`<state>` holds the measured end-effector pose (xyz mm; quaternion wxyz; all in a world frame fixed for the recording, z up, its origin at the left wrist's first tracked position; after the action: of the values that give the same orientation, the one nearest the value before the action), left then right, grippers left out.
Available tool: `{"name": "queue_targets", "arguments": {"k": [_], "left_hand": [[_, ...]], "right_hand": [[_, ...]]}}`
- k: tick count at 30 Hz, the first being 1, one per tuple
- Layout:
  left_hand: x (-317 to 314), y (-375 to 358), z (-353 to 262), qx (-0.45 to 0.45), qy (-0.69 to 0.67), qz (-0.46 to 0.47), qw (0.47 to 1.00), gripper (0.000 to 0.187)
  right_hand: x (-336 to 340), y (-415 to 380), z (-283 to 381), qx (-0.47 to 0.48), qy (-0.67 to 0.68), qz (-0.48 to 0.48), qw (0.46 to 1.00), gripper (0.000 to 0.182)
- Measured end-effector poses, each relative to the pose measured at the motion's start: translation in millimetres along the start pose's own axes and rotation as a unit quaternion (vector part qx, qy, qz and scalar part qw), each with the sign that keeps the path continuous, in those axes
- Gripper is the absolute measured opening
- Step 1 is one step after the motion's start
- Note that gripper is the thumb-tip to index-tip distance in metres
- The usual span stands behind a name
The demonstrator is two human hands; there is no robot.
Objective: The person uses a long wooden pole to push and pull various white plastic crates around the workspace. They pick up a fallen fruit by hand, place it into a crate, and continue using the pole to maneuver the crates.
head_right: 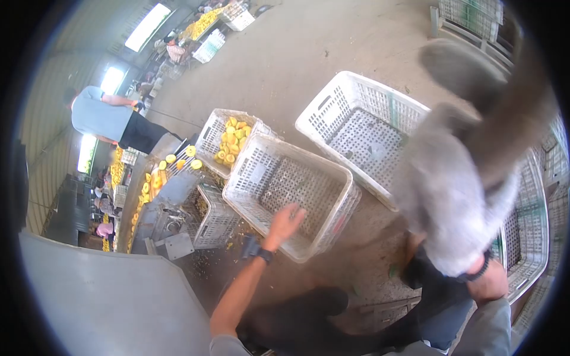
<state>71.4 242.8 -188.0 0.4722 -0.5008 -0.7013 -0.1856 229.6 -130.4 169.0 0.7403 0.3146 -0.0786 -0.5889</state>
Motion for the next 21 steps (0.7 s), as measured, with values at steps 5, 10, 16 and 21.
{"name": "queue_targets", "arguments": {"k": [5, 10, 16, 21], "left_hand": [[-119.1, -31.1, -42.3, 0.002, 0.105, 0.025, 0.994, 0.052], [-111.7, -25.5, -45.9, -0.014, 0.147, -0.021, 0.989, 0.039], [-102.5, -39.1, -58.2, -0.062, 0.136, -0.072, 0.986, 0.041], [-119.4, -28.7, -27.9, -0.09, 0.181, -0.058, 0.978, 0.041]], "right_hand": [[17.4, 17.0, 6.2, -0.011, 0.051, -0.055, 0.997, 0.052], [41.4, 21.0, -6.3, -0.107, 0.066, -0.063, 0.99, 0.044], [43.6, 14.9, -9.6, -0.121, 0.025, -0.064, 0.99, 0.047], [44.4, 12.2, -7.2, -0.131, 0.02, -0.048, 0.99, 0.05]]}}
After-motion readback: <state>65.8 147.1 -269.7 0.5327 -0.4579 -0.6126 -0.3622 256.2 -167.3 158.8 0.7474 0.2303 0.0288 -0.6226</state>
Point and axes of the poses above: each hand's wrist, its own y-axis towards the middle knuckle, its own x-axis out of the back of the hand, z = x × y, the point moved 10 cm from there along y, towards the middle knuckle, and after that the axes turned 6 degrees about x, right-handed, at the moved point
